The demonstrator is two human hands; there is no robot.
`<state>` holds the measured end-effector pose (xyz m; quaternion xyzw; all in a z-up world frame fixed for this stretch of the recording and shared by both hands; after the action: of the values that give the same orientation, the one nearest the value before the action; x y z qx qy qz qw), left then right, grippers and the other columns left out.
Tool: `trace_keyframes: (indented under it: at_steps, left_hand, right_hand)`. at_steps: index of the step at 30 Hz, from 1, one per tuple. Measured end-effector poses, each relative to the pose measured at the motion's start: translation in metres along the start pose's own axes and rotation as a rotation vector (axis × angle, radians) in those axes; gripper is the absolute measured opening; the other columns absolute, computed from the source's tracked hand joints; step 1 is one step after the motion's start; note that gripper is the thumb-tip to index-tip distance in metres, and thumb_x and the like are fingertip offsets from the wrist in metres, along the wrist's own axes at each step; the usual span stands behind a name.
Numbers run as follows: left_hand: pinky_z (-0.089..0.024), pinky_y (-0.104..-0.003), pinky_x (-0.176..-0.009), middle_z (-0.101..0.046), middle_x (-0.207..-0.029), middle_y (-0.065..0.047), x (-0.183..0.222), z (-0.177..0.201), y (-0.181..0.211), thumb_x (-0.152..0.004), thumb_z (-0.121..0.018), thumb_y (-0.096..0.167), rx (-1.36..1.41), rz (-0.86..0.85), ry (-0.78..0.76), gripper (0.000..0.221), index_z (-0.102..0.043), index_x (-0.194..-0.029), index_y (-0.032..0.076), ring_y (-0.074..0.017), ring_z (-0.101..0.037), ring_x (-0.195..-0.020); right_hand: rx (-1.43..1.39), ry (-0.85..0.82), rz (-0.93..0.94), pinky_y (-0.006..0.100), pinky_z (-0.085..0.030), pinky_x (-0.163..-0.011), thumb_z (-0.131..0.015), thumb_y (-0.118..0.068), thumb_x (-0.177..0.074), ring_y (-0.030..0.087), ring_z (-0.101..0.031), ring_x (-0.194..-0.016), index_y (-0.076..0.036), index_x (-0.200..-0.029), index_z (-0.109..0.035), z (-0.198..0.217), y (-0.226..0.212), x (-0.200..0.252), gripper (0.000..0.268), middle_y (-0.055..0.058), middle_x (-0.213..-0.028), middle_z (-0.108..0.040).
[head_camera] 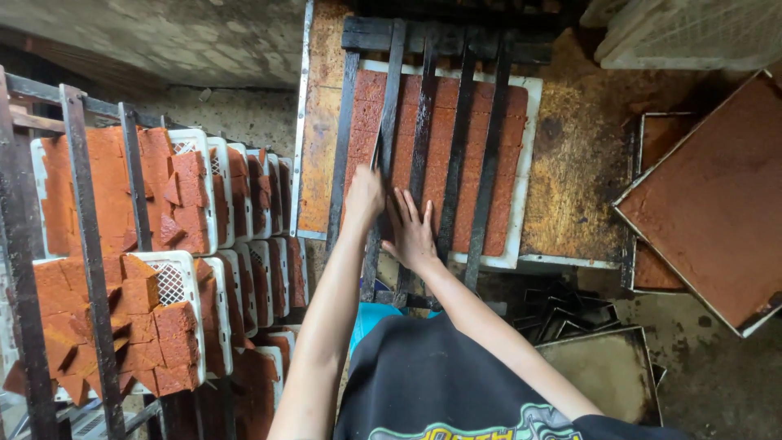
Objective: Using a metal guide frame and a knife to cut large sheets of bread into uniform strips on a production table.
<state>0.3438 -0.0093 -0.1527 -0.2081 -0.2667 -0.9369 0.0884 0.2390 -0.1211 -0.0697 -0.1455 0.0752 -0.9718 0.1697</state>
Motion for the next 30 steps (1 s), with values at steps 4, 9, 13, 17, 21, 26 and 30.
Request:
trace_keyframes:
  at_steps: [4,9,13,17,21,26,30]
  left_hand:
    - [-0.058,-0.062,-0.086,-0.066,-0.105,-0.031,0.126,0.009,-0.013,-0.109,-0.03,0.039,0.067,0.14,-0.047,0.046,-0.043,-0.118,-0.004,-0.0526,-0.069,-0.103]
    - [-0.057,-0.062,-0.089,-0.068,-0.105,-0.03,0.249,-0.009,-0.054,-0.108,-0.029,0.04,0.067,0.37,-0.202,0.04,-0.046,-0.116,0.004,-0.0526,-0.069,-0.105]
    - [-0.048,-0.066,-0.08,-0.068,-0.1,-0.029,0.316,-0.019,-0.092,-0.108,-0.035,0.043,0.076,0.451,-0.205,0.034,-0.041,-0.103,0.009,-0.0538,-0.065,-0.097]
    - [-0.051,-0.063,-0.077,-0.07,-0.097,-0.022,0.347,-0.003,-0.094,-0.105,-0.036,0.049,-0.096,0.509,-0.21,0.038,-0.041,-0.1,0.012,-0.0502,-0.069,-0.092]
    - [-0.048,-0.062,-0.064,-0.07,-0.088,-0.027,0.294,0.027,-0.047,-0.106,-0.041,0.041,0.086,0.379,0.031,0.033,-0.041,-0.105,0.008,-0.0535,-0.066,-0.078]
    - [-0.056,-0.063,-0.069,-0.06,-0.092,-0.033,0.141,0.051,0.065,-0.106,-0.04,0.023,0.068,-0.138,0.19,0.026,-0.049,-0.112,-0.001,-0.057,-0.067,-0.082]
    - [-0.058,-0.062,-0.081,-0.067,-0.097,-0.032,-0.009,0.023,0.1,-0.109,-0.029,0.04,0.145,-0.052,0.186,0.041,-0.043,-0.113,0.002,-0.0532,-0.072,-0.092]
  right_hand:
    - [0.046,0.12,0.039,0.07,-0.012,-0.12,-0.066,-0.037,-0.089,0.029,-0.013,-0.157,-0.012,-0.161,-0.024,-0.025,0.004,-0.002,0.087,0.014,-0.171,-0.014]
    - [-0.002,0.144,0.047,0.072,-0.011,-0.119,-0.077,-0.056,-0.075,0.03,-0.009,-0.157,-0.01,-0.16,-0.027,-0.012,-0.001,0.0,0.109,0.016,-0.17,-0.013]
    - [0.142,0.229,0.023,0.068,-0.012,-0.12,-0.071,-0.068,-0.074,0.027,-0.005,-0.159,-0.011,-0.163,-0.019,-0.018,0.002,-0.001,0.118,0.011,-0.172,-0.006]
    - [0.007,0.148,0.118,0.066,-0.008,-0.12,-0.07,-0.064,-0.082,0.029,-0.003,-0.158,-0.009,-0.163,-0.012,-0.015,0.011,0.001,0.113,0.013,-0.171,-0.004]
    - [-0.184,0.015,0.194,0.061,0.001,-0.123,-0.075,-0.043,-0.083,0.032,0.004,-0.157,-0.009,-0.163,0.001,0.0,0.04,0.012,0.116,0.015,-0.171,0.006]
    - [-0.176,-0.022,0.151,0.059,-0.004,-0.125,-0.08,-0.043,-0.064,0.035,0.001,-0.158,-0.005,-0.163,-0.01,-0.011,0.082,0.024,0.127,0.02,-0.17,-0.002]
    - [0.023,-0.04,0.138,0.06,-0.004,-0.124,-0.082,-0.063,-0.064,0.033,-0.006,-0.158,-0.004,-0.163,-0.013,-0.005,0.079,0.024,0.133,0.018,-0.171,-0.008]
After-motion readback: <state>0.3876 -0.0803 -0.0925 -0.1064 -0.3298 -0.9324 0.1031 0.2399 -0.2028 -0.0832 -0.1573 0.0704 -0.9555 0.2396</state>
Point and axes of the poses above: each hand's wrist, its own x-axis away from the middle knuckle, its own z-axis out of the back of the hand, y = z × x, the point moved 8 cm from there along -x, towards the middle knuckle
